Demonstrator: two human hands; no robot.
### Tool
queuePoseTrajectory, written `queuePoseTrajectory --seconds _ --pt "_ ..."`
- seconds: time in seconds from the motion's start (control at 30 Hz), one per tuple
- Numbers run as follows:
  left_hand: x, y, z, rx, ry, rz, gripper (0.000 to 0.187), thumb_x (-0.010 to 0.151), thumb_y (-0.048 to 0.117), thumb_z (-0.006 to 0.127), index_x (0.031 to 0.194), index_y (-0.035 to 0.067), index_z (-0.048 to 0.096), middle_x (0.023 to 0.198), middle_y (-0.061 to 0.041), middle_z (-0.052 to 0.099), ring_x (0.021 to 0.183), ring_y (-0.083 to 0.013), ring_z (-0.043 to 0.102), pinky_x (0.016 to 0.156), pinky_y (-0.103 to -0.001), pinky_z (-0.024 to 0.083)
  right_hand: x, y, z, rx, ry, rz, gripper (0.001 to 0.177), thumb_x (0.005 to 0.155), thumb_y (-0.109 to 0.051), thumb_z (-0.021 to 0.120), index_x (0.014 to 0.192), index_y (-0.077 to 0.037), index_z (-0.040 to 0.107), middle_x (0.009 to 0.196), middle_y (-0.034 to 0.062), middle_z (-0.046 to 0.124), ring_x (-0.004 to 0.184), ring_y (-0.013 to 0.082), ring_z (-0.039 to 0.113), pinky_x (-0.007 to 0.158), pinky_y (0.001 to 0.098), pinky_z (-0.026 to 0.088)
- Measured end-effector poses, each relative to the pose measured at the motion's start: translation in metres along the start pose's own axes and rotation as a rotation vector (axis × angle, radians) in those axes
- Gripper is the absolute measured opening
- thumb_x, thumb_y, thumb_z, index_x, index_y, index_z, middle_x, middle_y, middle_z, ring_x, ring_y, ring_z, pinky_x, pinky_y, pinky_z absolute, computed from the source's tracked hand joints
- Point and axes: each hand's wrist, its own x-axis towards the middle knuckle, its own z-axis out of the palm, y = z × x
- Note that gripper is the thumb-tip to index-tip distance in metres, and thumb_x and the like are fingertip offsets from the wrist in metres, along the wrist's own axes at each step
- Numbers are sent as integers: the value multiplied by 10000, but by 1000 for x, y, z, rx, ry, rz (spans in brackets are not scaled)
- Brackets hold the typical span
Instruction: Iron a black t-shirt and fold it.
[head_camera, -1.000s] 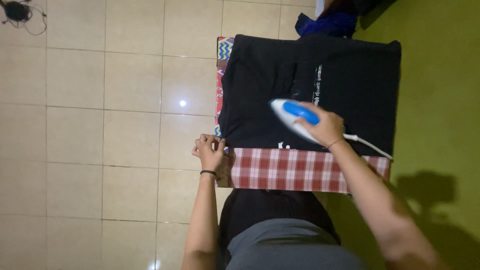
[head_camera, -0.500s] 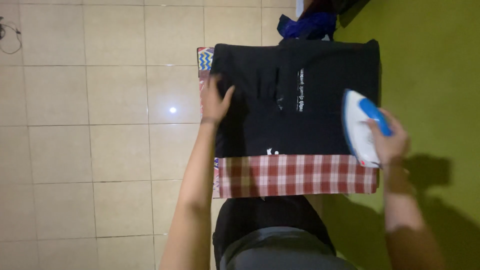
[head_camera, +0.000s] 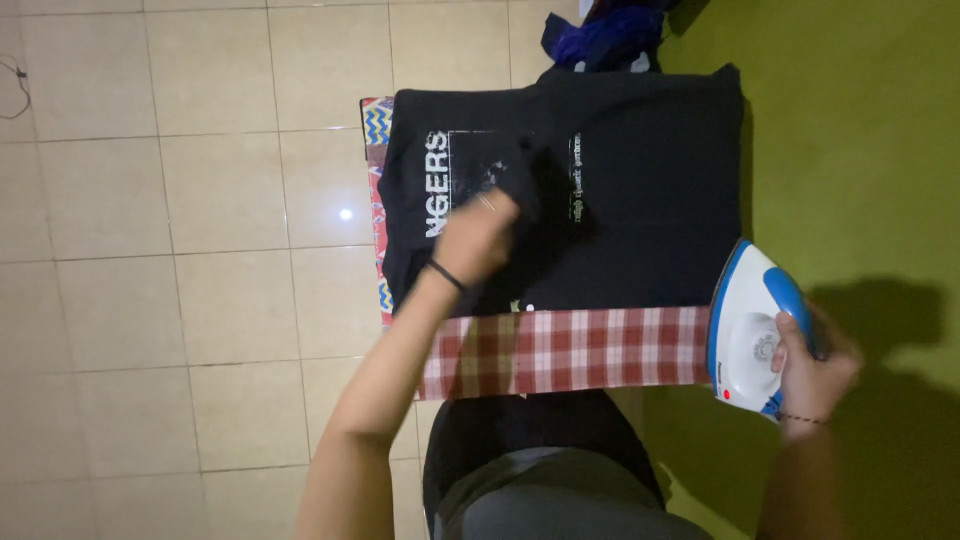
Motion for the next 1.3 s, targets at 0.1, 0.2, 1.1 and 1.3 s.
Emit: queuePoseTrajectory --seconds 0.1,0.2,1.1,1.3 --pt "-46 8 58 186 -97 340 202 826 71 630 1021 108 591 943 -70 630 887 -271 669 728 -402 555 -1 11 3 -38 2 27 311 1044 -95 745 1337 -17 676 850 29 650 594 83 511 541 253 420" --pt "-63 11 99 277 -60 244 275 804 95 608 1079 104 617 987 -50 626 910 -239 651 669 -368 533 1 26 7 -107 2 80 353 1045 -133 747 1377 -37 677 862 73 648 602 89 521 531 269 434" --pt "-164 -61 3 30 273 -350 388 785 -71 674 1145 72 678 1081 -145 661 1069 -370 619 953 -437 489 76 6 295 -20 -563 -295 458 949 -406 738 1240 -59 671 1143 73 677 1013 180 681 899 340 549" --pt "-172 -75 12 14 378 -391 313 770 -97 658 1045 46 705 1046 -145 664 1032 -355 635 909 -423 511 120 -3 360 -698 -682 -547 411 725 -470 911 876 -108 790 1095 124 701 1049 339 614 854 485 454"
